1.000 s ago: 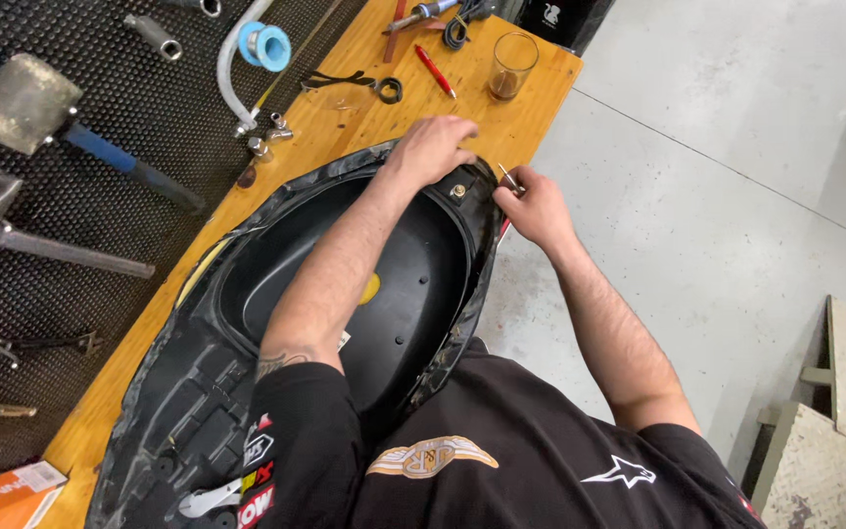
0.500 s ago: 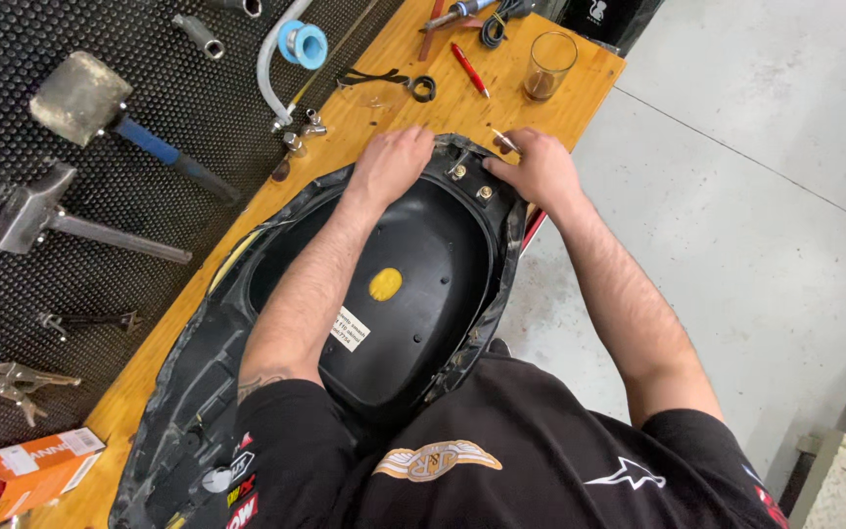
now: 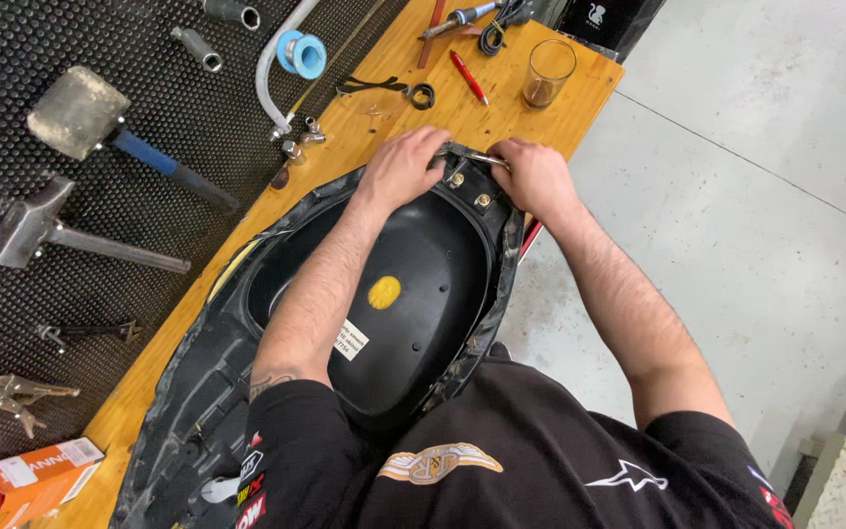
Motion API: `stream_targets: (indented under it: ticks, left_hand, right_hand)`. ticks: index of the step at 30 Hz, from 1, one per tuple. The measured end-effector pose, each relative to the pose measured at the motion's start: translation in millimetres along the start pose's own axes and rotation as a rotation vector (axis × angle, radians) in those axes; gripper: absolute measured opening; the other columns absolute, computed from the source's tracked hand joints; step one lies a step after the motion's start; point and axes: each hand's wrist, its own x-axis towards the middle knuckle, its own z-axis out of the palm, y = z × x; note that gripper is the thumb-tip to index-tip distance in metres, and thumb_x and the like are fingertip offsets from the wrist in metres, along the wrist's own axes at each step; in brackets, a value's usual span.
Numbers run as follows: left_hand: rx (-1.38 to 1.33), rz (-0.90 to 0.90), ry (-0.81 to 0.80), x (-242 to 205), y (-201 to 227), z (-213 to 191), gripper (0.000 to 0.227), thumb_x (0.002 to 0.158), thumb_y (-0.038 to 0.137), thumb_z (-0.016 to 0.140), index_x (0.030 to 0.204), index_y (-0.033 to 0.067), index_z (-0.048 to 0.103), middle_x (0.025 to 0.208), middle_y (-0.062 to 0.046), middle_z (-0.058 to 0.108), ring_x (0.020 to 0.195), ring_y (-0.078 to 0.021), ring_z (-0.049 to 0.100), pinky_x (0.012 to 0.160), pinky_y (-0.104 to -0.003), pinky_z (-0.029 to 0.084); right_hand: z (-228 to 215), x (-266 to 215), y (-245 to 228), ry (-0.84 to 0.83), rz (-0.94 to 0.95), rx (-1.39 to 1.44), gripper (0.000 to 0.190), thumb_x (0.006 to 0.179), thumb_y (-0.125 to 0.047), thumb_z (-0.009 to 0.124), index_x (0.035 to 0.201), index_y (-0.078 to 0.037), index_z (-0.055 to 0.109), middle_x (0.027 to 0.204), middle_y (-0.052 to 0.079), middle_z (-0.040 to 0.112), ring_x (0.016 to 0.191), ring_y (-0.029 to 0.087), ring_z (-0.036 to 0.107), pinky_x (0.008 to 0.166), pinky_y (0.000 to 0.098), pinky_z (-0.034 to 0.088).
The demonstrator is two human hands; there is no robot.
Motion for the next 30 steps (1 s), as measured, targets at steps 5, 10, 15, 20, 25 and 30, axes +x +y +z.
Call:
stream_targets:
  ticks: [5,10,15,20,25,30]
  left_hand:
    - [0.068,0.047,0.004,11.7,-13.1,31.1,0.020,0.092,0.023,0.070,0.107,0.0110,0.066,0.097,-0.009,0.065,0.094,-0.0360,0.071,0.082,-0.049,0.059]
    - [0.348,0.255,0.191,7.1,-28.8,61.4,0.006,0.093,0.021,0.059,0.089,0.0184,0.055,0.084,0.001,0.054,0.082,-0.0201,0.069,0.070,-0.033,0.057]
    - [0.314,0.233,0.143,9.4,-27.9,59.6,0.003,0.094,0.015,0.054,0.091,0.0153,0.056,0.083,-0.002,0.057,0.080,-0.0239,0.071,0.069,-0.036,0.057]
    - [0.326,0.215,0.146,13.5,-28.3,60.5,0.006,0.094,0.014,0.054,0.089,0.0139,0.054,0.080,-0.004,0.058,0.078,-0.0262,0.072,0.067,-0.038,0.057]
    - [0.317,0.190,0.139,16.5,-31.0,64.9,0.004,0.094,0.015,0.053,0.090,0.0150,0.054,0.079,-0.003,0.060,0.077,-0.0252,0.072,0.067,-0.037,0.058]
    - [0.263,0.128,0.123,13.3,-24.2,42.5,0.010,0.100,0.021,0.053,0.093,0.0143,0.055,0.081,-0.005,0.061,0.079,-0.0272,0.072,0.070,-0.039,0.059]
  right_hand:
    - [-15.2,2.4,-5.5,-0.012,-0.036,0.033,0.023,0.096,-0.029,0.068,0.114,-0.016,0.072,0.101,0.007,0.073,0.095,0.036,0.074,0.082,0.0496,0.059]
    - [-21.1,5.8,-11.3,0.006,-0.073,0.060,0.020,0.096,-0.030,0.069,0.109,-0.016,0.073,0.099,0.008,0.072,0.095,0.037,0.073,0.081,0.0511,0.059]
    - [2.5,10.3,-5.4,0.045,-0.063,0.034,0.020,0.097,-0.034,0.069,0.110,-0.019,0.072,0.099,0.004,0.070,0.094,0.032,0.073,0.080,0.0476,0.060]
    - [10.9,11.0,-2.3,0.077,-0.030,0.074,0.020,0.096,-0.031,0.071,0.111,-0.017,0.071,0.098,0.006,0.069,0.094,0.035,0.073,0.079,0.0505,0.060]
    - [19.2,13.2,2.4,0.079,-0.028,0.119,0.020,0.096,-0.029,0.071,0.111,-0.016,0.071,0.097,0.007,0.069,0.094,0.036,0.073,0.079,0.0507,0.059]
    - [0.1,25.1,-16.0,0.107,-0.024,0.239,0.023,0.093,-0.030,0.075,0.104,-0.010,0.072,0.092,0.013,0.069,0.091,0.040,0.072,0.078,0.0543,0.057]
